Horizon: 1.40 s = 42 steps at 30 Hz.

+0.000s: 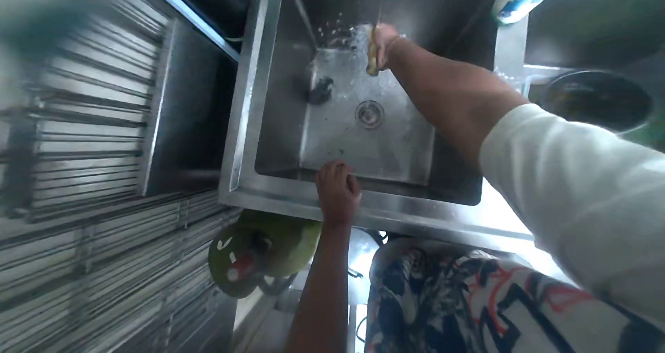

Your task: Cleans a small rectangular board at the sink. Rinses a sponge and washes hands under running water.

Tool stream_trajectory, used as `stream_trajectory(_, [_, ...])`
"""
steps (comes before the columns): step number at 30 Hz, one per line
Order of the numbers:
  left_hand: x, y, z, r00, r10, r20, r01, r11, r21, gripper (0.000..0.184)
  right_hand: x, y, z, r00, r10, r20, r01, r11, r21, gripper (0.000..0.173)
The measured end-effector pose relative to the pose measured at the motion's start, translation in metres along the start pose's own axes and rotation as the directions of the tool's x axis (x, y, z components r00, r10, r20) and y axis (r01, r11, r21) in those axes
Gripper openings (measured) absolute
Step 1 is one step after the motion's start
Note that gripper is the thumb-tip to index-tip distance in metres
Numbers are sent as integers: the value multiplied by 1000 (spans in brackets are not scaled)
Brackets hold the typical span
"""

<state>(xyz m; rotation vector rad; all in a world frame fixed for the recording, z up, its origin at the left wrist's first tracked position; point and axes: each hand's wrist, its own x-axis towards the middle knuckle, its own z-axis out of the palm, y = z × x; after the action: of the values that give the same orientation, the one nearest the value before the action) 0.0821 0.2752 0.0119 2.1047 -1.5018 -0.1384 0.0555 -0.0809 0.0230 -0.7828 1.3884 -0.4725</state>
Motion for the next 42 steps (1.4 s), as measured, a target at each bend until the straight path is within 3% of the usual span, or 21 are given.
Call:
stream_trajectory(4, [2, -1, -2, 999, 15, -29, -17, 997, -77, 21, 4, 11, -10, 977, 121, 175, -180, 908, 378, 47])
stream_trajectory(6, [28, 4, -12, 998, -61, 32, 66, 978, -198, 19, -1, 16, -20, 952, 132, 275, -252, 848, 466, 51])
stream_trajectory(8, [80, 11, -20, 974, -137, 178, 188, 931, -314, 26, -7, 37, -30, 954, 142, 265, -256, 846, 468, 44])
stream_trajectory(10, [154, 23, -16, 956, -171, 240, 258, 876, -406, 34, -14, 60, -44, 959, 166, 230, -256, 857, 448, 39])
stream_trajectory(13, [250, 43, 18, 926, -230, 299, 358, 788, -501, 41, -29, 97, -62, 951, 261, 164, -307, 839, 449, 32])
stream_trajectory(16, [301, 60, 56, 856, -331, 397, 507, 688, -519, 38, -43, 118, -77, 932, 336, 134, -359, 809, 466, 23])
stream_trajectory(18, [315, 65, 72, 820, -360, 445, 562, 651, -510, 32, -44, 131, -86, 922, 368, 125, -380, 787, 487, 20])
stream_trajectory(20, [323, 67, 83, 820, -379, 428, 559, 689, -461, 26, -47, 135, -93, 923, 367, 116, -375, 789, 487, 20])
stream_trajectory(24, [337, 80, 89, 839, -433, 330, 485, 870, -89, 50, -52, 139, -102, 913, 394, 102, -396, 802, 446, 34])
stream_trajectory(28, [341, 92, 94, 841, -431, 326, 497, 853, -156, 53, -50, 138, -102, 934, 326, 145, -355, 813, 461, 33])
stream_trajectory(33, [343, 80, 94, 879, -304, 367, 439, 816, -375, 24, -55, 128, -100, 939, 314, 141, -342, 794, 503, 33])
stream_trajectory(35, [340, 83, 87, 898, -329, 292, 401, 884, -240, 30, -55, 125, -99, 941, 309, 139, -335, 795, 505, 33])
stream_trajectory(38, [337, 92, 80, 898, -370, 237, 395, 916, -69, 54, -55, 113, -94, 946, 293, 141, -322, 784, 530, 32])
stream_trajectory(40, [335, 89, 78, 902, -348, 254, 369, 929, -36, 48, -50, 104, -90, 945, 293, 144, -323, 773, 546, 37])
stream_trajectory(42, [332, 86, 73, 907, -282, 313, 292, 956, 14, 30, -43, 96, -84, 952, 265, 154, -306, 785, 539, 38])
